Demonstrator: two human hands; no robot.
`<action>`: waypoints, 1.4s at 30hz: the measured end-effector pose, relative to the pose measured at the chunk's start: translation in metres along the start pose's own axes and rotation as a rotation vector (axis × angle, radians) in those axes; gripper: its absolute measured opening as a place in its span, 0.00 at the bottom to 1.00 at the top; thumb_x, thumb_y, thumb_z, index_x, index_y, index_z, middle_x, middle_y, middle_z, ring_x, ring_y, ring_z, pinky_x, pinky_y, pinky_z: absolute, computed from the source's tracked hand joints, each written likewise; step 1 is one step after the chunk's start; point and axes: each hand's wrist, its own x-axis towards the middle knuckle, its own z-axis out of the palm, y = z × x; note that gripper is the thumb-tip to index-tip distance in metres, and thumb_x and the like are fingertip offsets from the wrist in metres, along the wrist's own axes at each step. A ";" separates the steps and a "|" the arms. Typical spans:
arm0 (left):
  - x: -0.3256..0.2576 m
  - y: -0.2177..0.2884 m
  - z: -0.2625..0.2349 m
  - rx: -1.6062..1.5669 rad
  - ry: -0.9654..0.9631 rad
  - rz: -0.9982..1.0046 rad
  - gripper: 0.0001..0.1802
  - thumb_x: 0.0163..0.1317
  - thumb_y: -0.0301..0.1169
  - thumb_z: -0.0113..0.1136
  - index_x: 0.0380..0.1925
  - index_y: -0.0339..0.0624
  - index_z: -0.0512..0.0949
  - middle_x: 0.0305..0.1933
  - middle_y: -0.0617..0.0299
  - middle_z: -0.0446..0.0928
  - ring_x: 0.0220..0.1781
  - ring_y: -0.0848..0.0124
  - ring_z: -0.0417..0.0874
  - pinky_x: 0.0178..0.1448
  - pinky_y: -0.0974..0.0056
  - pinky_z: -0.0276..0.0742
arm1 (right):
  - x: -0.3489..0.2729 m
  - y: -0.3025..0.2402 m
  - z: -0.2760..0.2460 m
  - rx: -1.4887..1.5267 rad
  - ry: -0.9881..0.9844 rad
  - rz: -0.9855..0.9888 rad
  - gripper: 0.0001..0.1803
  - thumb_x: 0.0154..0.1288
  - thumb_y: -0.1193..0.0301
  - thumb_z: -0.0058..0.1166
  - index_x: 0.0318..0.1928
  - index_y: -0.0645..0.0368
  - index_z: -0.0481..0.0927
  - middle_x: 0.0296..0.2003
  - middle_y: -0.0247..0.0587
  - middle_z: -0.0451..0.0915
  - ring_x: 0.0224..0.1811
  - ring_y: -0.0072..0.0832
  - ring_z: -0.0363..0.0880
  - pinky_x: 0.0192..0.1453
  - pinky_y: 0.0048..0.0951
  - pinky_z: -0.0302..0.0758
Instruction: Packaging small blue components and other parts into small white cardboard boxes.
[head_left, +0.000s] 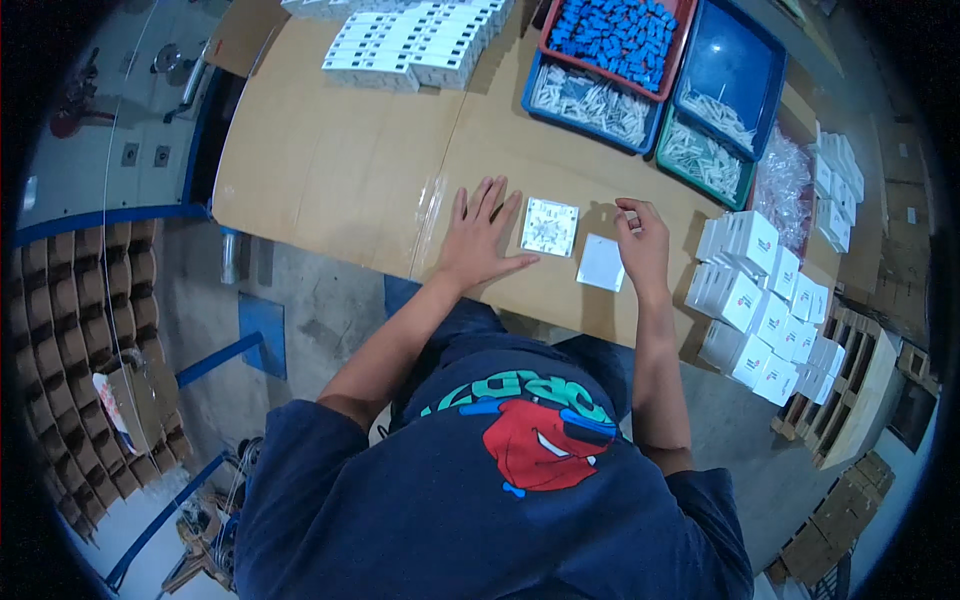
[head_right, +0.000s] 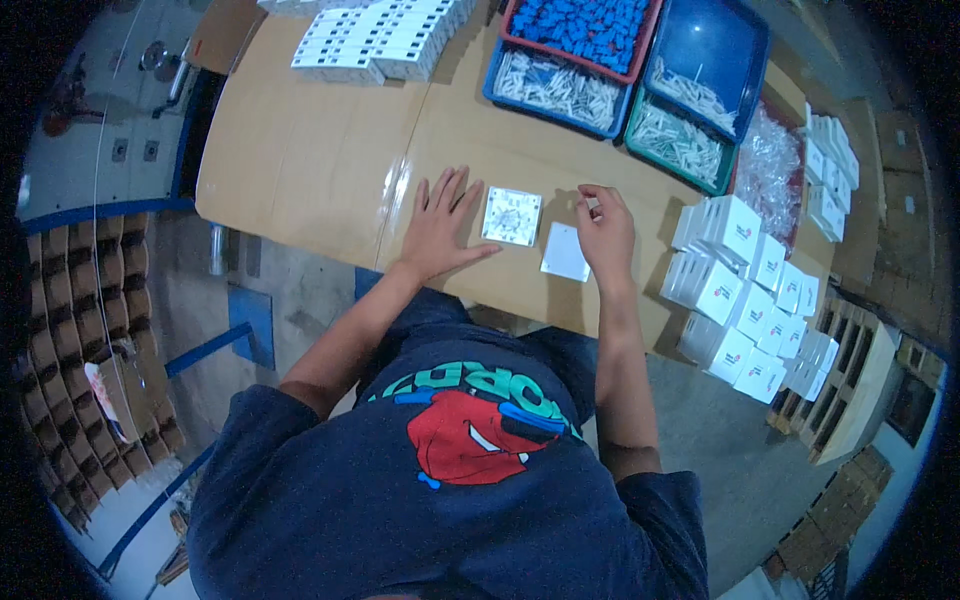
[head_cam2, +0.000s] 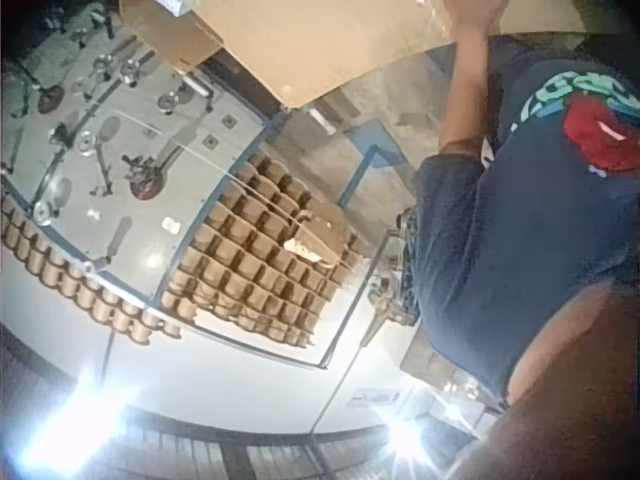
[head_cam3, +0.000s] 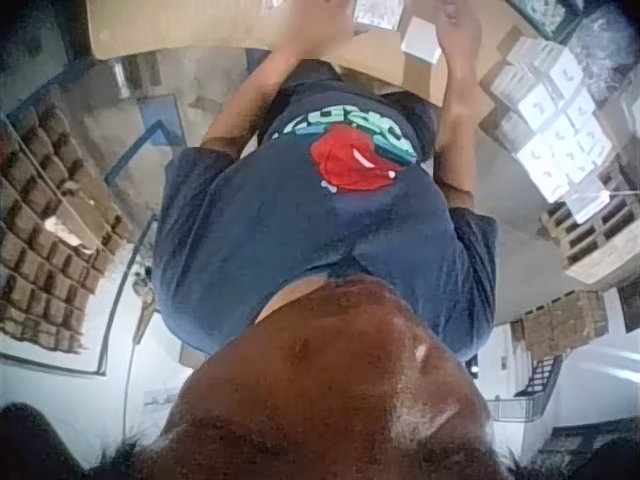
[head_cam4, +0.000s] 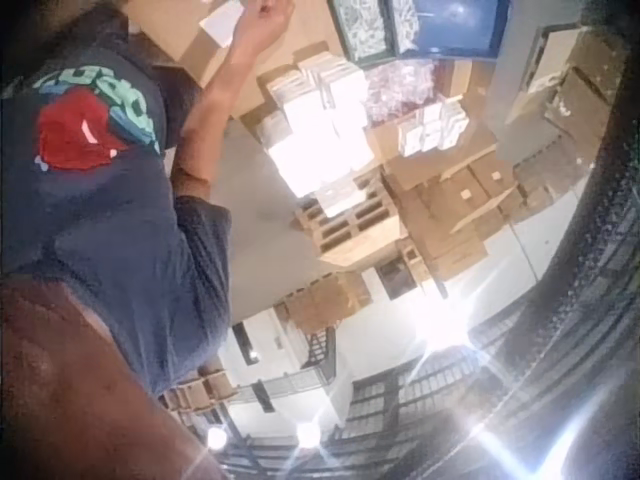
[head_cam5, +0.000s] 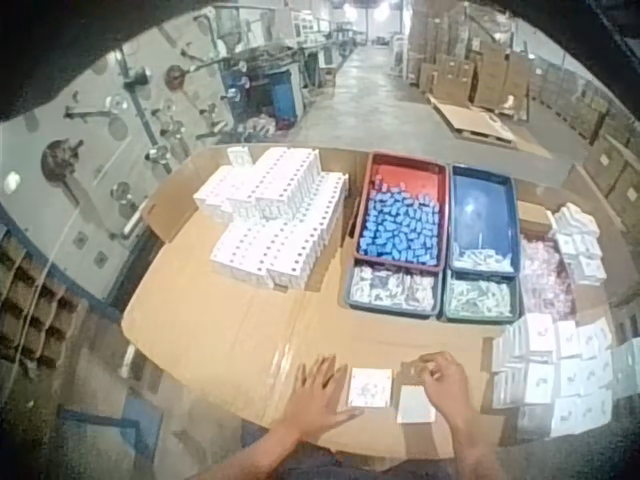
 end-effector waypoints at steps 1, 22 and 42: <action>0.001 0.002 0.000 0.030 -0.036 -0.017 0.59 0.53 0.75 0.60 0.77 0.46 0.63 0.83 0.47 0.53 0.86 0.51 0.48 0.84 0.34 0.39 | 0.011 0.002 -0.003 0.003 0.029 0.009 0.11 0.70 0.70 0.59 0.50 0.58 0.85 0.44 0.42 0.85 0.35 0.34 0.85 0.43 0.33 0.81; -0.001 0.012 -0.012 0.025 -0.079 -0.047 0.58 0.54 0.72 0.62 0.75 0.45 0.65 0.82 0.47 0.55 0.85 0.50 0.50 0.83 0.32 0.39 | 0.356 -0.042 -0.060 -0.590 0.442 -0.426 0.18 0.61 0.73 0.63 0.53 0.53 0.84 0.47 0.46 0.83 0.54 0.48 0.82 0.55 0.50 0.79; 0.000 0.010 -0.013 0.019 -0.088 -0.055 0.57 0.55 0.73 0.60 0.75 0.45 0.66 0.82 0.47 0.55 0.85 0.51 0.49 0.83 0.33 0.38 | 0.380 -0.044 -0.086 -0.093 0.132 -0.293 0.16 0.64 0.72 0.66 0.51 0.60 0.84 0.39 0.47 0.89 0.41 0.37 0.90 0.43 0.37 0.84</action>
